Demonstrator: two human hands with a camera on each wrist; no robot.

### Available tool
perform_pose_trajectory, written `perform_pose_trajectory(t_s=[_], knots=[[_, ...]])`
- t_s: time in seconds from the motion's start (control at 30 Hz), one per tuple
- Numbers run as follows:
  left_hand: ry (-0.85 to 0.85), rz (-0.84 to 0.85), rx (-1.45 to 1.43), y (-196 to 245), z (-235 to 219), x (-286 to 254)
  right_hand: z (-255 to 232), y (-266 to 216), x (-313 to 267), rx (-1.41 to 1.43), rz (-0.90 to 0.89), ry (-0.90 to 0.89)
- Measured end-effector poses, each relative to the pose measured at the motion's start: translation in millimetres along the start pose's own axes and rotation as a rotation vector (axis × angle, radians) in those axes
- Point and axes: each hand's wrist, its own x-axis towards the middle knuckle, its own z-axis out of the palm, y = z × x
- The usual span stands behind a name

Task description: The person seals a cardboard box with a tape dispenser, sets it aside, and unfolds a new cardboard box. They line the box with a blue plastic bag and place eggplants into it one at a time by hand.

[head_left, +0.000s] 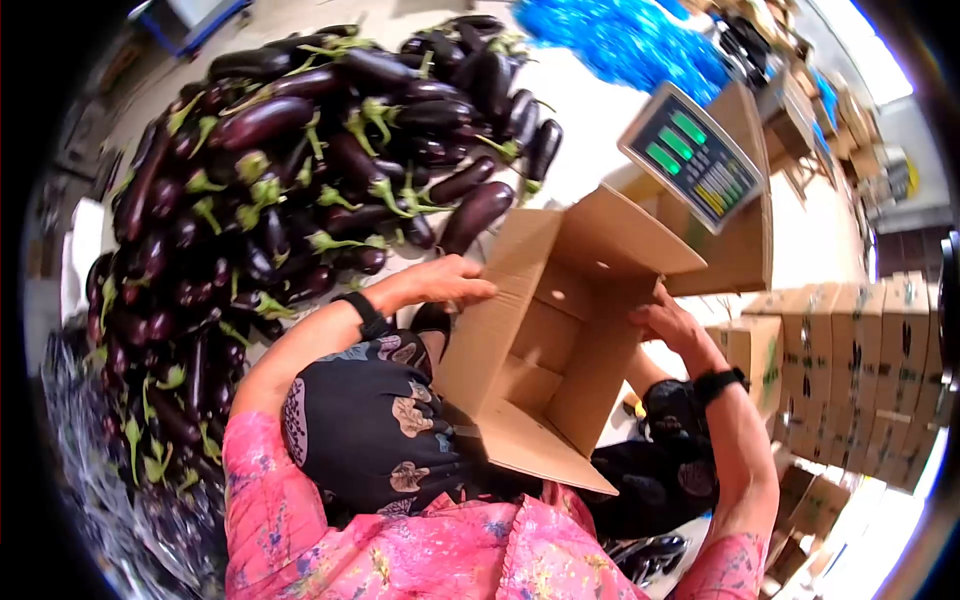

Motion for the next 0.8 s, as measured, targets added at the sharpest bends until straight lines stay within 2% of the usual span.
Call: perform_pose_trajectory(t_s=[0.07, 0.1, 0.17, 0.23, 0.27, 0.33, 0.4, 0.47, 0.53, 0.6, 0.63, 0.67, 0.73, 0.8], knots=[[-0.056, -0.060, 0.079, 16, -4, -8, 1, -5, 5, -0.027, 0.117, 0.030], [-0.071, -0.054, 0.091, 15, -7, -7, 1, -12, -1, -0.082, 0.086, 0.039], [-0.078, -0.037, 0.092, 17, -7, -5, -3, -11, 3, -0.258, -0.204, 0.025], [-0.065, -0.035, 0.081, 28, -2, -8, -29, -30, -5, -0.621, 0.014, -0.025], [-0.063, -0.041, 0.080, 32, 0, -8, -53, -18, 3, -0.714, 0.013, -0.079], [-0.063, -0.037, 0.068, 40, 2, -7, -87, -40, -34, -0.355, 0.063, -0.064], [-0.099, -0.058, -0.020, 27, -5, -1, -111, -49, -99, -0.282, -0.073, 0.175], [-0.028, -0.087, -0.015, 36, -6, -7, -146, -12, -141, -0.340, -0.063, 0.421], [0.045, -0.114, 0.012, 43, -14, -14, -163, 45, -187, -0.181, -0.007, 0.453], [0.072, -0.105, -0.041, 43, -35, -16, -151, 113, -226, -0.123, 0.153, 0.553], [0.086, -0.112, -0.048, 39, -46, -16, -137, 152, -244, -0.095, 0.138, 0.582], [0.089, -0.098, -0.022, 49, -49, -20, -123, 187, -259, -0.058, 0.262, 0.579], [0.122, -0.088, 0.069, 66, -51, -30, -89, 261, -288, 0.119, 0.331, 0.558], [0.163, -0.097, 0.185, 82, -51, -37, -49, 324, -305, 0.248, 0.389, 0.634]])
